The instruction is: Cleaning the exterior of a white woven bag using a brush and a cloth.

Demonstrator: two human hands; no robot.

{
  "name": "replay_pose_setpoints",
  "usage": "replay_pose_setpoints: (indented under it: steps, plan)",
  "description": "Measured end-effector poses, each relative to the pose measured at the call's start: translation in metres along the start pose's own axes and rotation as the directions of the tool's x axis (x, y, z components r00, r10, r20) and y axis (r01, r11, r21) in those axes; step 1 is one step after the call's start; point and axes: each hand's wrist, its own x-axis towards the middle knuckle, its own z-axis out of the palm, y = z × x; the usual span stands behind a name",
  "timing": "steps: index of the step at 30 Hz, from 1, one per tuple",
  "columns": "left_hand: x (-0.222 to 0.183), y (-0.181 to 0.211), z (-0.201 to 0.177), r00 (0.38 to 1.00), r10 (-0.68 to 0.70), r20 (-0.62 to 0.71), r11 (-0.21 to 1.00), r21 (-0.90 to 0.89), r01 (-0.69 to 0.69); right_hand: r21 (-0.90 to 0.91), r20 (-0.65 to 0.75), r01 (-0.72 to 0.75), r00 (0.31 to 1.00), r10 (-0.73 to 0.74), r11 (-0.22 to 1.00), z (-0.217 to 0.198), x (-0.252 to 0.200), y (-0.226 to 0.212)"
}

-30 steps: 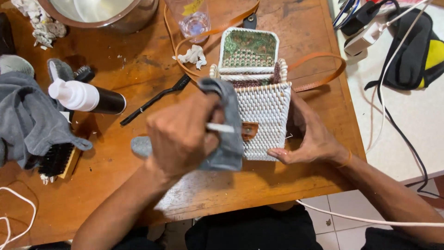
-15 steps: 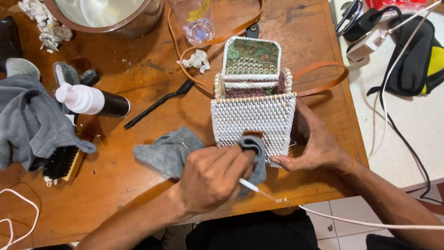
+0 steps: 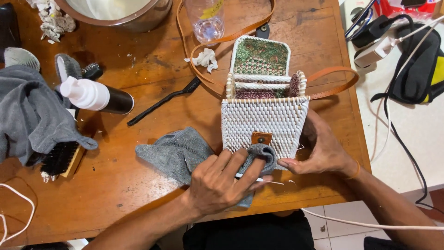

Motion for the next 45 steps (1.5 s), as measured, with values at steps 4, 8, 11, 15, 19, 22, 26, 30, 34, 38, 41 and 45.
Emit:
replay_pose_setpoints:
  steps: [4, 8, 11, 15, 19, 22, 26, 30, 34, 38, 41, 45]
  plan:
    - [-0.005, 0.0, 0.0, 0.999, -0.039, 0.013, 0.974, -0.222, 0.041, -0.029, 0.003, 0.011, 1.0, -0.011, 1.0, 0.001, 0.002, -0.003]
    - [-0.001, -0.031, -0.014, 0.975, -0.223, 0.004, 0.938, -0.273, 0.215, 0.019, 0.006, -0.009, 1.0, 0.009, 1.0, 0.001, 0.0, -0.003]
    - [0.038, -0.047, -0.048, 0.968, -0.212, 0.133, 0.956, -0.176, 0.234, 0.042, 0.014, -0.027, 1.0, 0.026, 0.999, 0.001, -0.001, 0.0]
    - [0.046, -0.051, -0.028, 0.983, -0.175, 0.062, 0.98, -0.088, 0.18, -0.048, 0.017, 0.006, 1.0, -0.006, 0.999, 0.001, -0.001, 0.002]
    - [0.027, -0.033, -0.003, 0.994, -0.111, 0.01, 0.992, -0.066, 0.111, -0.086, -0.012, 0.021, 1.0, -0.022, 0.996, 0.002, -0.001, 0.001]
    - [0.015, -0.024, -0.002, 0.996, -0.063, 0.057, 0.997, -0.035, 0.065, -0.167, -0.005, 0.061, 0.998, -0.062, 0.984, -0.001, -0.001, 0.008]
    - [0.023, -0.045, -0.001, 0.996, -0.086, -0.023, 0.995, 0.042, 0.086, -0.185, 0.029, 0.051, 0.999, -0.046, 0.981, -0.002, 0.0, 0.011]
    - [0.029, -0.027, -0.003, 0.992, -0.129, -0.016, 0.992, 0.009, 0.129, -0.136, 0.013, 0.066, 0.998, -0.065, 0.988, -0.003, -0.002, 0.005]
    - [0.041, -0.038, -0.011, 0.998, -0.053, 0.031, 0.998, 0.046, 0.052, -0.145, 0.036, 0.029, 0.999, -0.024, 0.989, -0.006, 0.0, 0.004]
    - [0.043, -0.028, -0.004, 0.995, -0.095, -0.01, 0.994, 0.053, 0.096, -0.097, 0.005, 0.015, 1.0, -0.015, 0.995, -0.003, -0.005, 0.005]
    - [0.051, -0.02, -0.012, 0.997, -0.021, 0.079, 0.996, 0.083, 0.014, -0.141, 0.064, 0.101, 0.994, -0.093, 0.985, -0.008, -0.009, 0.02]
    - [0.067, -0.029, -0.014, 0.996, -0.069, 0.048, 0.988, 0.141, 0.062, -0.134, 0.06, 0.04, 0.998, -0.032, 0.99, -0.007, -0.009, 0.014]
